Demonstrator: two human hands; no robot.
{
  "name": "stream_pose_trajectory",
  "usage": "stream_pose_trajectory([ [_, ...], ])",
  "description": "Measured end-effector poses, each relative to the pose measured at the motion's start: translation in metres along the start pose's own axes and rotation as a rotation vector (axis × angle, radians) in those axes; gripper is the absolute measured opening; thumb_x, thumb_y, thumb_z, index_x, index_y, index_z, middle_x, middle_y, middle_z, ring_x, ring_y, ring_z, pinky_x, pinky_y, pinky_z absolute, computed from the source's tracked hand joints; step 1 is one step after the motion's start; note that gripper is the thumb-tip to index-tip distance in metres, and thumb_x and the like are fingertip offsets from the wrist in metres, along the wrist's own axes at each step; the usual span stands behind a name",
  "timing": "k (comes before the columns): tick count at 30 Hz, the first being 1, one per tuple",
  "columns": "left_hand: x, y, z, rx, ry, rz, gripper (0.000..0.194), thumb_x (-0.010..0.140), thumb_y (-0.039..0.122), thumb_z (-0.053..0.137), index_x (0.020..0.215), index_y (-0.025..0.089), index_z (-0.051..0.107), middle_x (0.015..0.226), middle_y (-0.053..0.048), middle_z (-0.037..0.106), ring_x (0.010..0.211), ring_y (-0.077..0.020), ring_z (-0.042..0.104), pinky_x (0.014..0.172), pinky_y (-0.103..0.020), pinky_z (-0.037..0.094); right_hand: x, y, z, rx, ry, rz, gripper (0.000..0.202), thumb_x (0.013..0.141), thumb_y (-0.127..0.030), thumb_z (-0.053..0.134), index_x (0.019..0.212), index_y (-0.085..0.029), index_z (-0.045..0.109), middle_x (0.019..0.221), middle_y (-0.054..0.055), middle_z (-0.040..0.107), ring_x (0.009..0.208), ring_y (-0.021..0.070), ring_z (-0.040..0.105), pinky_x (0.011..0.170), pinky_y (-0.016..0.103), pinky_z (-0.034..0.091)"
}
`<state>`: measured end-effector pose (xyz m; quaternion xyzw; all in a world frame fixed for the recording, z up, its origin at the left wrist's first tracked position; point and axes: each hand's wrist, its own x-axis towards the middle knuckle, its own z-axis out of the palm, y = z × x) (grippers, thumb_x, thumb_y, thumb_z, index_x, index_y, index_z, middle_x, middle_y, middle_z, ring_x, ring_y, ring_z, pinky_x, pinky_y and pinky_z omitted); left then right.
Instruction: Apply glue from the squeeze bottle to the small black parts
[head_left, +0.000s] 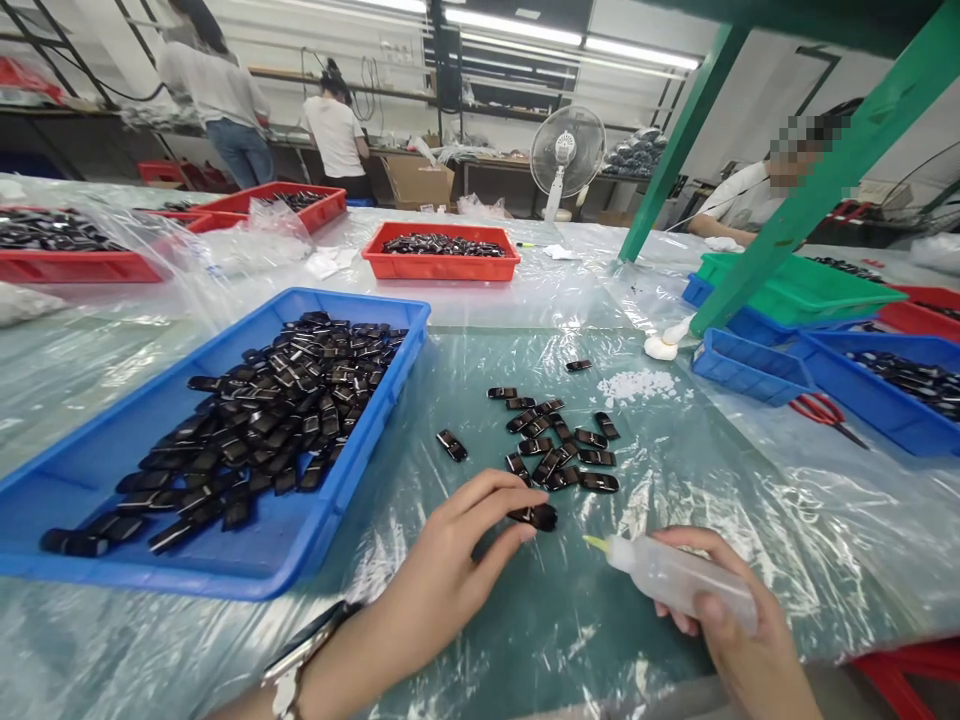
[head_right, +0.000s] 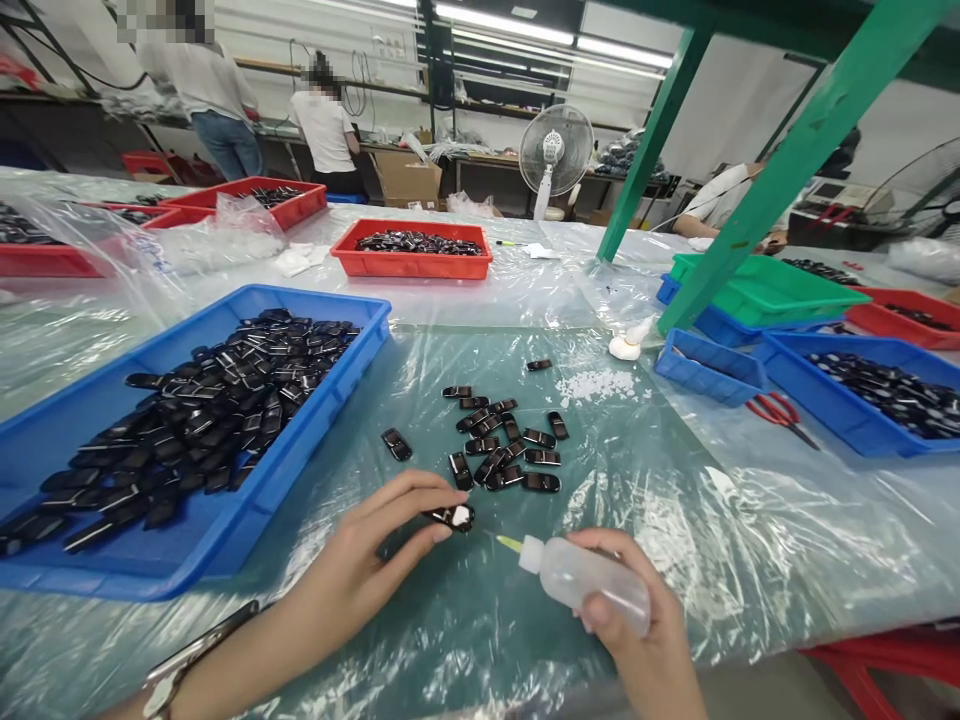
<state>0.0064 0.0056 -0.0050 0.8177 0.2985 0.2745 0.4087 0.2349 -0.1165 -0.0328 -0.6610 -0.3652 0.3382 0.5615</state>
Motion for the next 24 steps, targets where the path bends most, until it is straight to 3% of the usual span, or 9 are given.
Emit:
stream_pose_trajectory([
  [5,0.004,-0.003,-0.002,-0.001,0.225,-0.096,0.022,0.103,0.025,0.048,0.120,0.032,0.060,0.121,-0.004,0.061,0.114,-0.0237,0.059,0.092,-0.041,0.053,0.018,0.004,-0.029,0.183,0.174,-0.072,0.047,0.084,-0.069,0.056,0.101,-0.027,0.065,0.053,-0.002,0.055,0.056,0.0208,0.057,0.057,0.032,0.048],
  [8,0.005,-0.004,-0.001,-0.021,0.239,-0.110,0.021,0.103,0.025,0.047,0.119,0.030,0.060,0.121,-0.004,0.061,0.115,-0.0240,0.059,0.093,-0.042,0.053,0.041,0.003,-0.045,0.066,0.260,-0.132,0.042,0.084,-0.057,0.064,0.114,-0.028,0.064,0.080,0.003,0.070,0.092,0.0271,0.068,0.090,0.039,0.050],
  [11,0.004,-0.003,0.000,-0.038,0.214,-0.104,0.021,0.103,0.025,0.046,0.118,0.028,0.060,0.120,-0.005,0.062,0.113,-0.0240,0.060,0.090,-0.041,0.054,0.064,0.006,-0.049,-0.154,0.240,-0.158,0.046,0.077,-0.057,0.071,0.112,-0.027,0.064,0.109,0.008,0.072,0.117,0.0331,0.060,0.103,0.045,0.042],
  [14,0.004,-0.001,0.001,-0.060,0.200,-0.105,0.021,0.103,0.026,0.046,0.118,0.028,0.060,0.120,-0.006,0.062,0.111,-0.0248,0.060,0.073,-0.032,0.056,0.076,0.011,-0.046,-0.302,0.258,-0.174,0.050,0.069,-0.059,0.076,0.103,-0.025,0.065,0.111,0.011,0.070,0.108,0.0367,0.062,0.101,0.051,0.041],
  [16,0.003,0.001,0.002,-0.090,0.189,-0.125,0.021,0.103,0.027,0.046,0.119,0.028,0.060,0.121,-0.007,0.061,0.109,-0.0249,0.061,0.058,-0.026,0.051,0.071,0.012,-0.043,-0.378,0.312,-0.168,0.065,0.064,-0.061,0.078,0.113,-0.021,0.062,0.111,0.014,0.067,0.099,0.0382,0.062,0.094,0.056,0.043],
  [18,0.002,0.001,0.003,-0.119,0.175,-0.160,0.022,0.103,0.030,0.046,0.120,0.029,0.059,0.122,-0.007,0.060,0.105,-0.0240,0.063,0.051,-0.023,0.047,0.058,0.010,-0.037,-0.472,0.435,-0.207,0.074,0.066,-0.064,0.076,0.121,-0.018,0.058,0.107,0.015,0.064,0.091,0.0360,0.061,0.082,0.053,0.046],
  [20,0.001,0.000,0.005,-0.128,0.172,-0.186,0.021,0.103,0.030,0.046,0.120,0.030,0.059,0.122,-0.006,0.060,0.103,-0.0233,0.063,0.055,-0.025,0.049,0.038,0.007,-0.025,-0.566,0.551,-0.342,0.060,0.074,-0.062,0.072,0.113,-0.018,0.061,0.096,0.010,0.062,0.080,0.0291,0.060,0.074,0.045,0.048],
  [21,0.001,-0.001,0.007,-0.126,0.173,-0.192,0.021,0.103,0.030,0.046,0.120,0.030,0.059,0.122,-0.006,0.059,0.104,-0.0234,0.062,0.060,-0.026,0.051,0.027,0.006,-0.017,-0.583,0.553,-0.457,0.047,0.079,-0.058,0.069,0.103,-0.019,0.063,0.092,0.008,0.062,0.073,0.0246,0.058,0.074,0.043,0.048],
  [24,0.000,-0.005,0.010,-0.103,0.189,-0.159,0.020,0.103,0.027,0.047,0.119,0.029,0.059,0.120,-0.005,0.059,0.108,-0.0237,0.061,0.079,-0.036,0.055,0.005,0.006,0.018,-0.531,0.164,-0.586,0.016,0.095,-0.039,0.059,0.101,-0.026,0.066,0.101,0.006,0.066,0.080,0.0211,0.065,0.070,0.032,0.053],
])
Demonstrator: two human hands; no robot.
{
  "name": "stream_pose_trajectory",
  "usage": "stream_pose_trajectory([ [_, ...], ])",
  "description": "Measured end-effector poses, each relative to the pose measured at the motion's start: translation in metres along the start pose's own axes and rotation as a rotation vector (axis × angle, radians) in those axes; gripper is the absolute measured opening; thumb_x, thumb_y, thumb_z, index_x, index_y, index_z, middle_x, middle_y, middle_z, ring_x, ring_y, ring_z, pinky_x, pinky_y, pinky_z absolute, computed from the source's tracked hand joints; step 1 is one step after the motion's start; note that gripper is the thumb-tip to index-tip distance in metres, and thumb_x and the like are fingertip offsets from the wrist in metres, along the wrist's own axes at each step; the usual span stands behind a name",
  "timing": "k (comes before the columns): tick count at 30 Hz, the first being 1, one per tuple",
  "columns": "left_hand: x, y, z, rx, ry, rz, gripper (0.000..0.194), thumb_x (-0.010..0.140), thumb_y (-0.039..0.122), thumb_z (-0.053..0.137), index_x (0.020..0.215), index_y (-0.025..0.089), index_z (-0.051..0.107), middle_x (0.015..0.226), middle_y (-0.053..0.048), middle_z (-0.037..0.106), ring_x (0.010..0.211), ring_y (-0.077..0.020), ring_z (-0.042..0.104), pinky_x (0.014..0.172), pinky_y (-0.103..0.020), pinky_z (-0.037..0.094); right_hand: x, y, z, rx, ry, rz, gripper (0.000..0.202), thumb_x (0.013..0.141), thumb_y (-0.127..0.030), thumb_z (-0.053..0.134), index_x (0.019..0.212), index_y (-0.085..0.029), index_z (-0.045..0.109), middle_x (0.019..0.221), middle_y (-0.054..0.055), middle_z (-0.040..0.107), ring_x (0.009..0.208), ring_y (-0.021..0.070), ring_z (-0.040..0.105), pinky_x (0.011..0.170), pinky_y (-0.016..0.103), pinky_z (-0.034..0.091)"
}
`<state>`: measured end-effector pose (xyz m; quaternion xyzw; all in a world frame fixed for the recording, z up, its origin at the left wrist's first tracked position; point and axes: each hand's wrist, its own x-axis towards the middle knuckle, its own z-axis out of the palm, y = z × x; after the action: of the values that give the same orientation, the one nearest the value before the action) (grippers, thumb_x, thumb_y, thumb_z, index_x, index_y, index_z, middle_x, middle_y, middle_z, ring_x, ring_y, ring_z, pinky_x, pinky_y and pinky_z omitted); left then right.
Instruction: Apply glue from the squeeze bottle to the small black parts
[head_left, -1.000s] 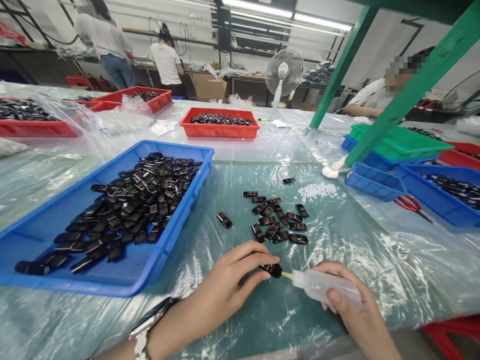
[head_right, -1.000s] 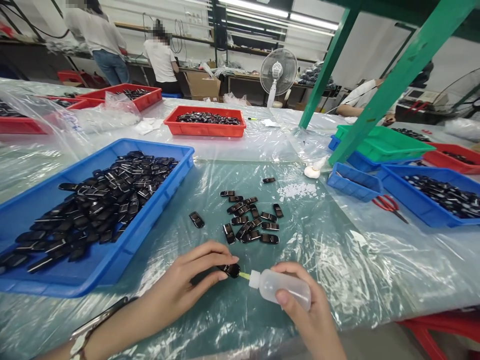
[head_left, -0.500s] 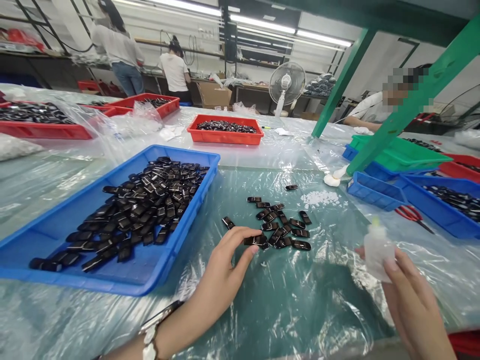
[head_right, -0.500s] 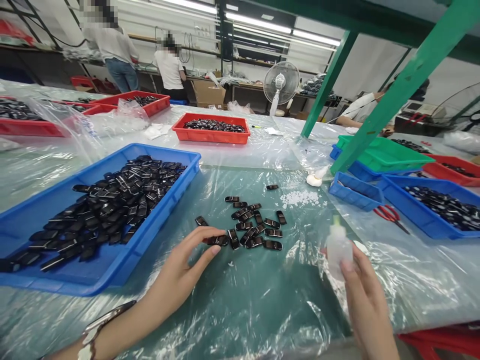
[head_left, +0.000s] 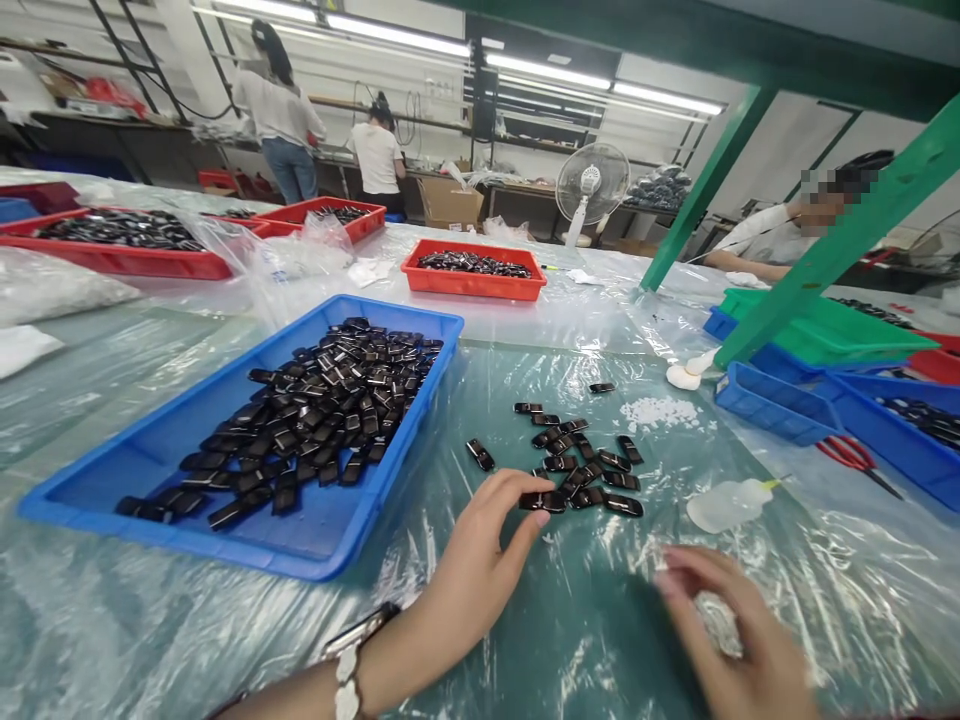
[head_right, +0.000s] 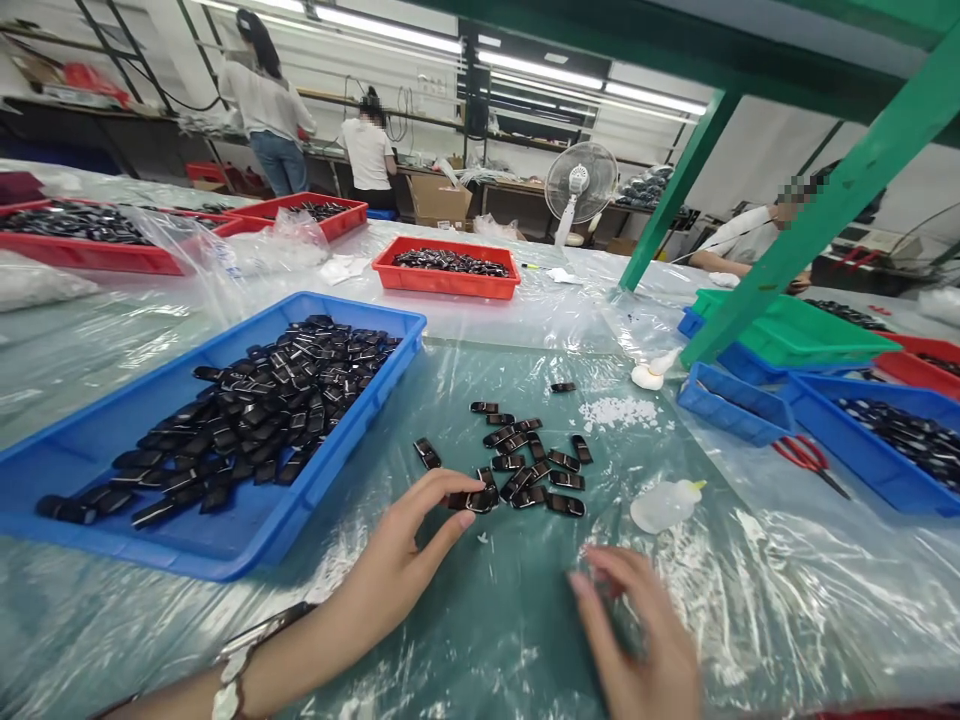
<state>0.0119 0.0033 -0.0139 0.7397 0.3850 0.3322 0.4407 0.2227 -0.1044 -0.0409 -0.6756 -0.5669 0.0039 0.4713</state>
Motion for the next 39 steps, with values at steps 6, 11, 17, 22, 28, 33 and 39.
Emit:
stream_pose_trajectory([
  [6,0.001,-0.003,0.003,0.139,0.011,0.232,0.022,0.103,0.015,0.045,0.120,0.026,0.055,0.118,-0.006,0.058,0.110,-0.0234,0.058,0.092,-0.043,0.051,0.009,-0.024,0.059,-0.036,-0.381,-0.266,0.026,0.097,-0.021,0.046,0.109,-0.022,0.069,0.106,0.013,0.070,0.089,0.0308,0.071,0.061,0.038,0.059],
  [11,-0.003,-0.002,0.004,0.204,-0.012,0.304,0.026,0.102,0.012,0.045,0.122,0.027,0.053,0.118,-0.005,0.058,0.110,-0.0222,0.057,0.092,-0.041,0.051,0.016,-0.024,0.074,0.041,-0.338,-0.181,0.029,0.093,-0.017,0.041,0.102,-0.017,0.068,0.105,0.019,0.069,0.094,0.0392,0.068,0.070,0.053,0.056],
  [17,-0.004,0.000,0.003,0.212,0.009,0.326,0.022,0.102,0.014,0.047,0.120,0.024,0.054,0.115,-0.007,0.059,0.108,-0.0235,0.058,0.090,-0.042,0.052,0.017,-0.024,0.051,0.272,-0.366,0.096,0.013,0.096,-0.030,0.051,0.088,-0.025,0.060,0.081,0.005,0.060,0.067,0.0208,0.059,0.055,0.031,0.047],
  [22,-0.004,0.003,0.003,0.164,-0.028,0.355,0.026,0.101,0.011,0.048,0.120,0.026,0.056,0.116,-0.005,0.060,0.109,-0.0212,0.057,0.091,-0.038,0.051,0.022,-0.033,0.039,0.600,-0.375,0.360,0.025,0.095,-0.048,0.055,0.088,-0.025,0.061,0.083,0.004,0.061,0.075,0.0183,0.062,0.070,0.032,0.052],
  [28,-0.006,0.005,0.002,0.078,-0.068,0.378,0.027,0.101,0.009,0.051,0.119,0.028,0.057,0.115,-0.001,0.063,0.108,-0.0166,0.056,0.091,-0.030,0.048,0.017,-0.048,0.042,1.111,-0.425,0.757,0.021,0.092,-0.044,0.063,0.083,-0.026,0.063,0.090,0.001,0.055,0.080,0.0166,0.057,0.079,0.033,0.052],
  [33,-0.009,0.005,0.002,0.107,-0.057,0.405,0.029,0.102,0.008,0.049,0.123,0.027,0.055,0.118,-0.002,0.061,0.110,-0.0168,0.055,0.092,-0.030,0.046,0.015,-0.046,0.040,1.415,-0.435,0.855,0.012,0.092,-0.037,0.066,0.084,-0.028,0.070,0.091,0.001,0.055,0.084,0.0184,0.054,0.077,0.032,0.050],
  [39,-0.008,0.002,0.001,0.121,-0.131,0.429,0.033,0.103,0.010,0.047,0.128,0.029,0.055,0.119,-0.002,0.061,0.109,-0.0171,0.054,0.092,-0.031,0.047,0.014,-0.045,0.034,1.288,-0.449,0.862,0.011,0.092,-0.041,0.066,0.089,-0.031,0.071,0.094,0.001,0.057,0.085,0.0180,0.055,0.080,0.032,0.052],
])
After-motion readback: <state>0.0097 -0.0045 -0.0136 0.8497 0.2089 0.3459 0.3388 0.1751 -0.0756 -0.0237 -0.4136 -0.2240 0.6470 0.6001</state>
